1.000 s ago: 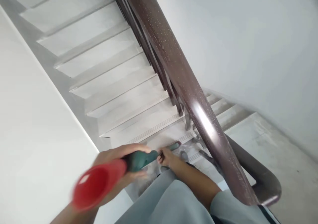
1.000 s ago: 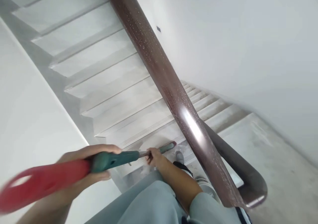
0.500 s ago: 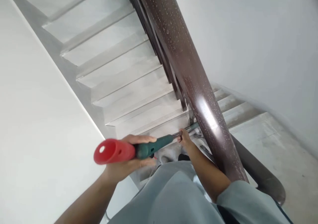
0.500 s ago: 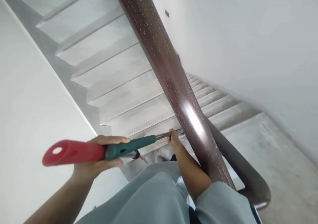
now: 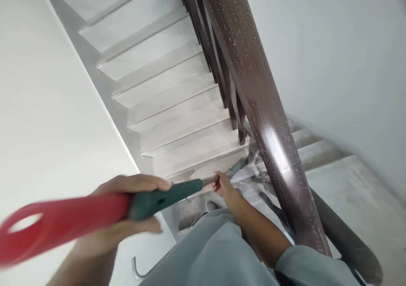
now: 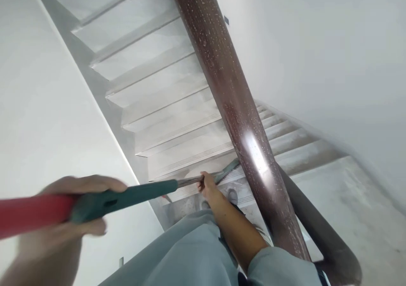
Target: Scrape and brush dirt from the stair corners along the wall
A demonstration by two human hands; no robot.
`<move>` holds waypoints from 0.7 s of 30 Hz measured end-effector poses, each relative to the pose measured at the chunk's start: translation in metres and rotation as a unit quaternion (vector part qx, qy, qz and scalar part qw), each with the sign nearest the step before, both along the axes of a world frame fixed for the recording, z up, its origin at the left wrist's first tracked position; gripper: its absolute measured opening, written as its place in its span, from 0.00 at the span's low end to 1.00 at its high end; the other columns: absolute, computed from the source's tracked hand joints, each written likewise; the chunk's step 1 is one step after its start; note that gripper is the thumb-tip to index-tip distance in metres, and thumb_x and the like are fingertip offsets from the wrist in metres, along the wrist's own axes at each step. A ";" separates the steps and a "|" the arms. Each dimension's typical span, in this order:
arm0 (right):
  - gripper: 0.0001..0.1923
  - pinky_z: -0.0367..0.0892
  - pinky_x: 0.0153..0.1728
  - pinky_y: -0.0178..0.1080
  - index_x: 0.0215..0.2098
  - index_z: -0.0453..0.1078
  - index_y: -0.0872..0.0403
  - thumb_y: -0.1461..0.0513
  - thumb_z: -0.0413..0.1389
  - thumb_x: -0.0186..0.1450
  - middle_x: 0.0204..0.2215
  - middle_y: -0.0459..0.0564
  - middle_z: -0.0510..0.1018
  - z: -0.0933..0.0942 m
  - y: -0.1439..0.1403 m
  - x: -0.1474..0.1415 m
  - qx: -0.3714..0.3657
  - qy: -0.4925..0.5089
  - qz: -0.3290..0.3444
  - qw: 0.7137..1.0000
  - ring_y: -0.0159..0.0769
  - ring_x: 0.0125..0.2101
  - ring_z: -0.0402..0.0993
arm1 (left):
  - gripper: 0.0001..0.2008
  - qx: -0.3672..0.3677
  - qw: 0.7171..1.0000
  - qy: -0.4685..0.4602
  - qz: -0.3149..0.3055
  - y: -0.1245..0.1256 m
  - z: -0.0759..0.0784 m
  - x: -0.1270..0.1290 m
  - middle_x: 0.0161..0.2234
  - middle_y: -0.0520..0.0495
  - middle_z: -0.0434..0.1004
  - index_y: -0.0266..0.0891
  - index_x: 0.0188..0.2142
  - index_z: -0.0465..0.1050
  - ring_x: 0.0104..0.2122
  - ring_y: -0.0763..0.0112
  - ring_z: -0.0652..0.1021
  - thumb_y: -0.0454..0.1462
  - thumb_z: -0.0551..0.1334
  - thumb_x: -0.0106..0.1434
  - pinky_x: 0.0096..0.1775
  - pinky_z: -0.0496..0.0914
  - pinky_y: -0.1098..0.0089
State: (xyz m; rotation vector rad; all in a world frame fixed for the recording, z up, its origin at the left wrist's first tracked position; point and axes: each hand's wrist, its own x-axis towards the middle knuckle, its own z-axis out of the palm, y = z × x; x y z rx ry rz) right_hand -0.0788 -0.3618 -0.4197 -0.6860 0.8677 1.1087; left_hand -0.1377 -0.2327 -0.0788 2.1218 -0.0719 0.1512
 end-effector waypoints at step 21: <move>0.15 0.48 0.13 0.26 0.18 0.49 0.50 0.66 0.47 0.61 0.09 0.38 0.57 -0.013 -0.020 -0.031 -0.045 0.039 -0.120 0.991 0.25 0.11 0.55 | 0.18 -0.113 0.978 0.091 -0.153 0.005 -0.047 0.035 0.44 0.43 0.84 0.43 0.48 0.77 0.37 0.60 0.85 0.31 0.71 0.58 0.37 0.81 0.66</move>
